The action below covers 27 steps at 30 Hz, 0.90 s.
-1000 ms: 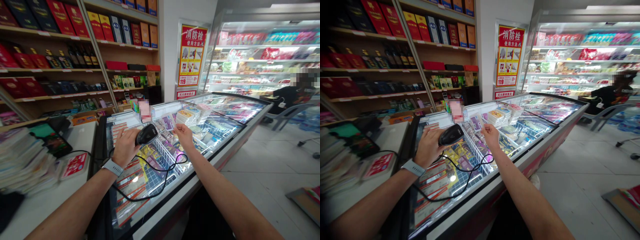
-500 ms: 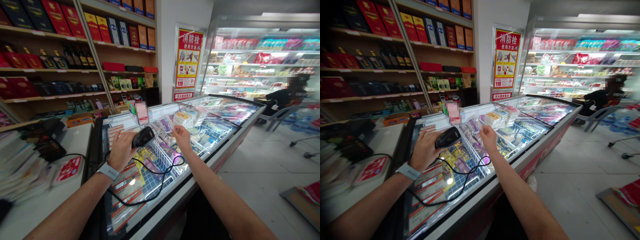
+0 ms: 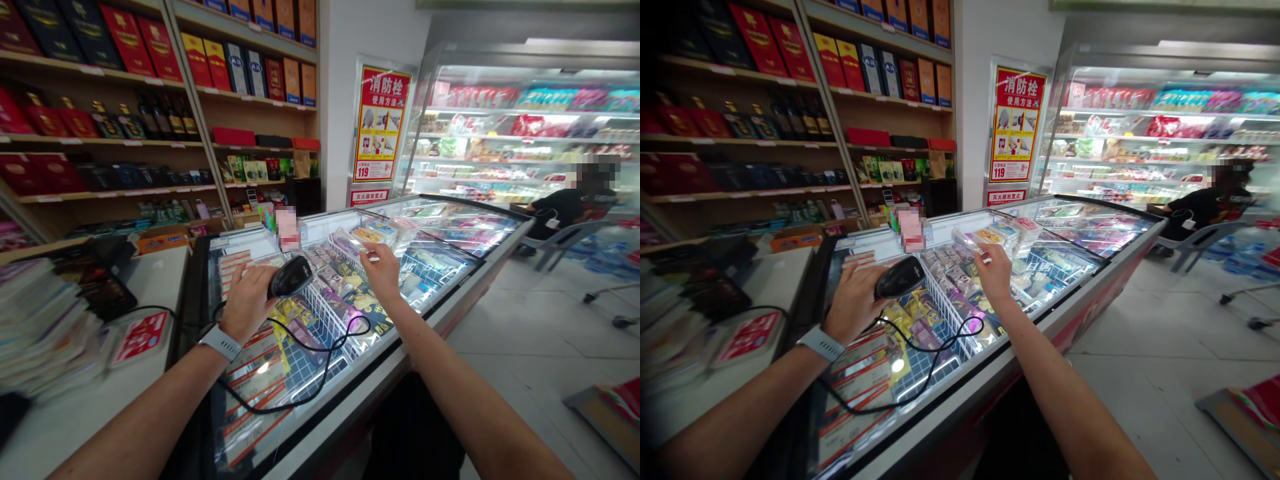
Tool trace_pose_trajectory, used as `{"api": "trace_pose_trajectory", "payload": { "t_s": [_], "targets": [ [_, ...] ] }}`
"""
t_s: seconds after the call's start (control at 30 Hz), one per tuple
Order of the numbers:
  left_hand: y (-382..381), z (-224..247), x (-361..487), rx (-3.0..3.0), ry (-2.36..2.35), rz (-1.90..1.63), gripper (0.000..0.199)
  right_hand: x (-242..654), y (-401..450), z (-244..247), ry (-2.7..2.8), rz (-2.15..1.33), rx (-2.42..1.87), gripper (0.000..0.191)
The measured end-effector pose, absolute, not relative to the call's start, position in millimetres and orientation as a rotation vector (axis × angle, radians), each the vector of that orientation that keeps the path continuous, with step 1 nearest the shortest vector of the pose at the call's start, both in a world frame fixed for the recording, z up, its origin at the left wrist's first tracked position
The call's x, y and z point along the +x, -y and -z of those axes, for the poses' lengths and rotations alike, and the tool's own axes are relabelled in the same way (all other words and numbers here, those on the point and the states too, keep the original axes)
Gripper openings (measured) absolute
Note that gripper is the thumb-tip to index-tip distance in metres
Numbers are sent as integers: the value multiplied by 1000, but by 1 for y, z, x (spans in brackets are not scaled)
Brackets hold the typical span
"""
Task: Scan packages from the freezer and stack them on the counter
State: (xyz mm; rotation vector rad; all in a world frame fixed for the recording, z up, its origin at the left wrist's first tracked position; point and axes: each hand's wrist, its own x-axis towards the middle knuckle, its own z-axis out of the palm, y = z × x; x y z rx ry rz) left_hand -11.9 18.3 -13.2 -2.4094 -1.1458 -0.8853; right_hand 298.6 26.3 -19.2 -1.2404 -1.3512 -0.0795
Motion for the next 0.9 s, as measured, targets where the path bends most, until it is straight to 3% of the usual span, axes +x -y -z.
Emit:
{"api": "trace_pose_trajectory", "payload": {
  "t_s": [0.6,0.9],
  "targets": [
    [-16,12,-11,-2428,1163,875,35,352,-60,3,1578,646,-1623,24],
    [-15,10,-9,-2422,1196,847,36,348,-70,10,1682,641,-1685,24]
  ]
}}
